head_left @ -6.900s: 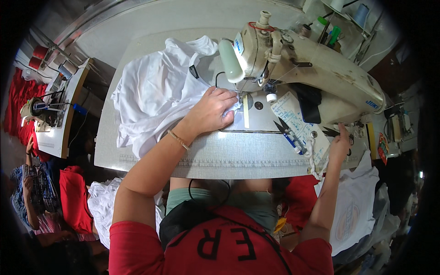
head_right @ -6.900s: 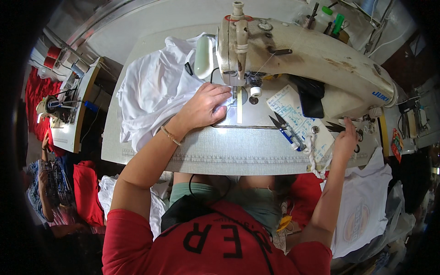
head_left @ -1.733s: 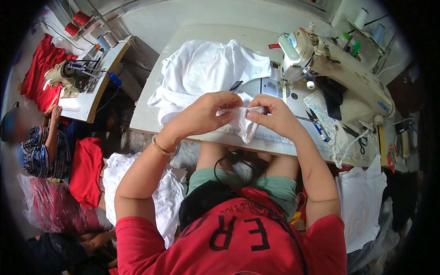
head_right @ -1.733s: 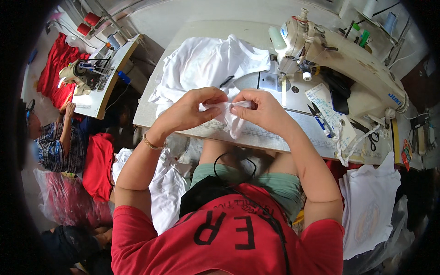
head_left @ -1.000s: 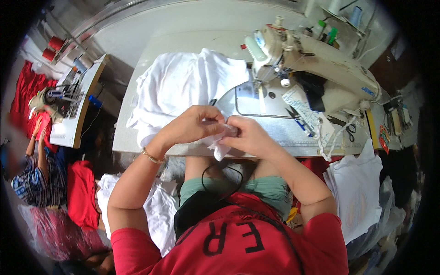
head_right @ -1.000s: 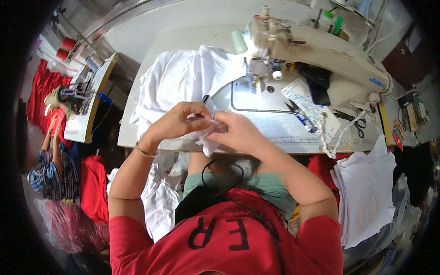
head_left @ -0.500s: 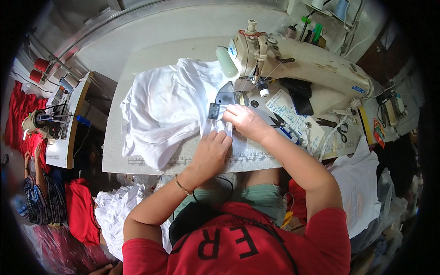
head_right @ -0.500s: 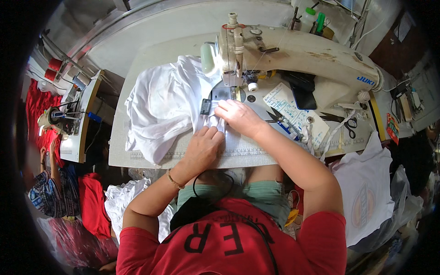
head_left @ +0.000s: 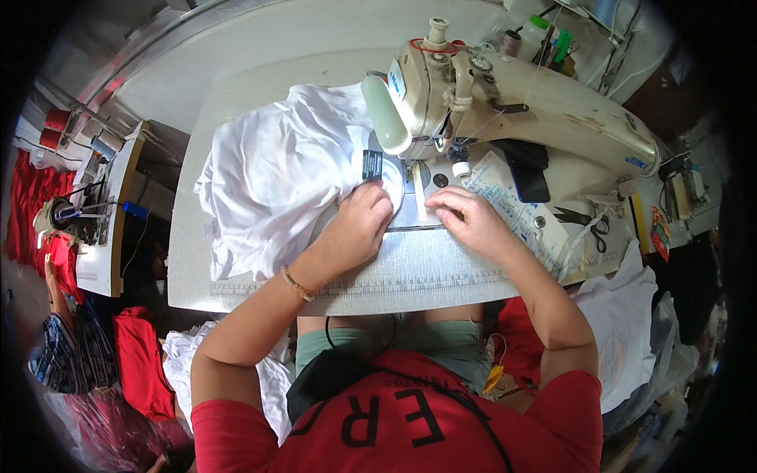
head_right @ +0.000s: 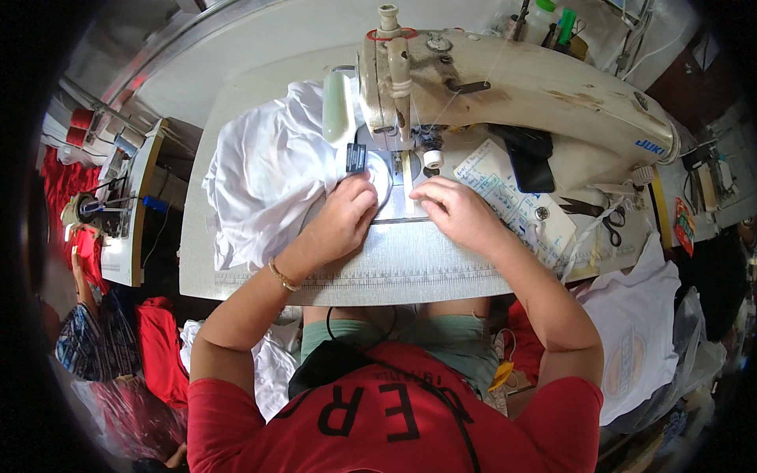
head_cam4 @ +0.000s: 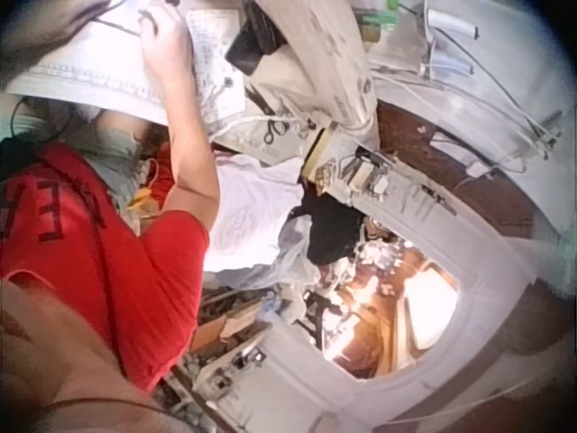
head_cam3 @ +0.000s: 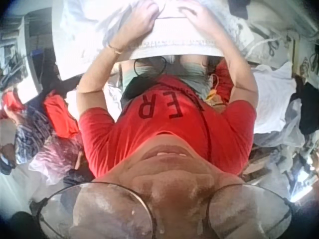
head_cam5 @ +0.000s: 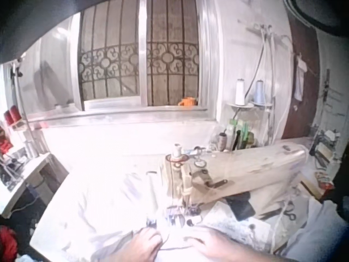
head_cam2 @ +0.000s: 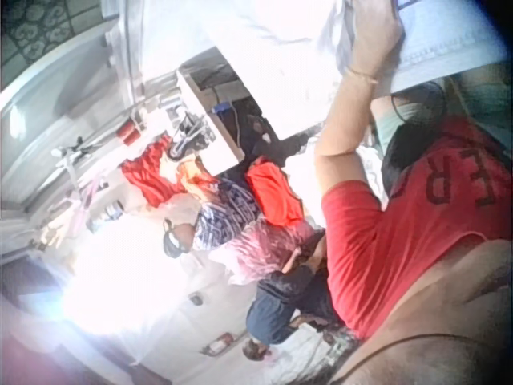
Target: The person uses a sewing machine to stitch a white t-shirt, guiding the fabric under the needle and trimming excess thread with a tool.
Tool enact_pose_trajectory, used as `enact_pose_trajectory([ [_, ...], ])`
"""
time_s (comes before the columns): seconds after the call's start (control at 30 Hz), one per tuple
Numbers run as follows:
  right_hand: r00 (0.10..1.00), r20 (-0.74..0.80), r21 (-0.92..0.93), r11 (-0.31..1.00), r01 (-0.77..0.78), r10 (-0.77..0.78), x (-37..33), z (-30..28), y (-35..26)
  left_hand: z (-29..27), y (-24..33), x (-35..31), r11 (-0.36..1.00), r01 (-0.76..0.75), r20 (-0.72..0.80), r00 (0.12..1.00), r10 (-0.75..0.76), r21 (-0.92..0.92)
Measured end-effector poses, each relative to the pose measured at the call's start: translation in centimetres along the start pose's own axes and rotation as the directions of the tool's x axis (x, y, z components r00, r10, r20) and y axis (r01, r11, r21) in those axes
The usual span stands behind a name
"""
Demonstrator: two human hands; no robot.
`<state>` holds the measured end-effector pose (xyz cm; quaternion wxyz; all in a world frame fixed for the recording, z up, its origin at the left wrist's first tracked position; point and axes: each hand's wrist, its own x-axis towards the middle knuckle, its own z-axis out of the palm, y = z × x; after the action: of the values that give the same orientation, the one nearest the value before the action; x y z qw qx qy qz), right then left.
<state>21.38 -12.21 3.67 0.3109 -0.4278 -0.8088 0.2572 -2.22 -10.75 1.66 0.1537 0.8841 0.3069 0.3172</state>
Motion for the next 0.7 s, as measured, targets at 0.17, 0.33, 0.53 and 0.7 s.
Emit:
enact_pose_trajectory([
  [0.17, 0.882, 0.1, 0.001, 0.886, -0.463, 0.461, 3.2, -1.6, 1.2, 0.1, -3.4, 2.9, 0.995, 0.101, 0.073, 0.992, -0.1, -0.014],
  [0.33, 0.908, -0.076, 0.089, 0.91, -0.406, 0.412, 6.9, -1.0, 4.0, 0.7, -7.9, 7.3, 0.997, -0.066, 0.018, 0.998, 0.065, 0.044],
  [0.53, 0.923, -0.385, -0.204, 0.976, -0.073, -0.011, 9.5, 1.8, 7.1, 3.0, -9.9, 10.6, 0.98, 0.077, 0.0, 0.997, -0.078, -0.183],
  [0.7, 0.881, -0.435, -0.367, 0.93, 0.017, -0.188, 10.0, 2.8, 8.0, 1.8, -9.1, 8.6, 0.972, -0.201, -0.085, 0.974, 0.212, 0.122],
])
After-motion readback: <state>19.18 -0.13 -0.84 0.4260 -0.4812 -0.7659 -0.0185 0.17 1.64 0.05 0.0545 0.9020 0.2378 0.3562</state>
